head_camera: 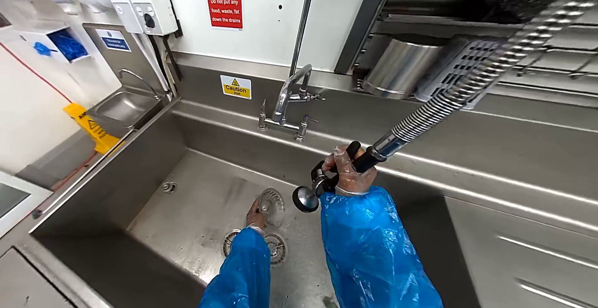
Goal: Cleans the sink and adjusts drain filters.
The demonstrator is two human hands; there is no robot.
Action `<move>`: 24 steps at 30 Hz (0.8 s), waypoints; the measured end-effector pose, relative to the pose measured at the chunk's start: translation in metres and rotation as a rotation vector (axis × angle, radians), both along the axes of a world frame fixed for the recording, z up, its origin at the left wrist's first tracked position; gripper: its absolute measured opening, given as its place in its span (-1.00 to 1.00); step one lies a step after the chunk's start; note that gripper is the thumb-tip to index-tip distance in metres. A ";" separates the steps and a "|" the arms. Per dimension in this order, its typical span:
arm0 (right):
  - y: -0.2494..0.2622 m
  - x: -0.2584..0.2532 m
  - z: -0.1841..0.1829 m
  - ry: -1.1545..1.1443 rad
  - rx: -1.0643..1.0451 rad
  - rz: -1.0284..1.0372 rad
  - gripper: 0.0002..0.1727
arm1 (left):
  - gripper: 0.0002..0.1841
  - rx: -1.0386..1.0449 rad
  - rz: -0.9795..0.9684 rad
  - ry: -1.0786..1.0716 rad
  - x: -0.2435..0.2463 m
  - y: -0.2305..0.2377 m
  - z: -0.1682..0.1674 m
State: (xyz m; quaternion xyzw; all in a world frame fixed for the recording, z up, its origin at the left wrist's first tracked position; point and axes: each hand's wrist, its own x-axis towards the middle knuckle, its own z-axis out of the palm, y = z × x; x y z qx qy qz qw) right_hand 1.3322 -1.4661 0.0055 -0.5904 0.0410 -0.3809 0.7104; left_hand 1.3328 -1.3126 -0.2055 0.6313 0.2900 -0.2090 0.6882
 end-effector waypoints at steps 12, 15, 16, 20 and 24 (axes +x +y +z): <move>-0.012 0.000 0.005 -0.016 0.043 -0.066 -0.82 | -0.23 0.000 -0.115 0.013 -0.009 -0.004 -0.012; -0.009 0.005 0.005 -0.028 0.018 -0.058 -0.81 | -0.22 -0.011 -0.146 0.035 -0.011 -0.005 -0.006; -0.007 0.007 0.005 -0.023 0.008 -0.048 -0.81 | -0.22 -0.009 -0.171 0.040 -0.011 -0.006 -0.006; -0.003 0.012 0.003 -0.029 0.042 -0.063 -0.82 | -0.24 -0.079 -0.135 0.104 -0.015 -0.012 -0.004; 0.008 0.006 -0.005 -0.011 0.012 0.004 -0.86 | -0.26 -0.134 -0.035 0.093 -0.012 -0.013 -0.005</move>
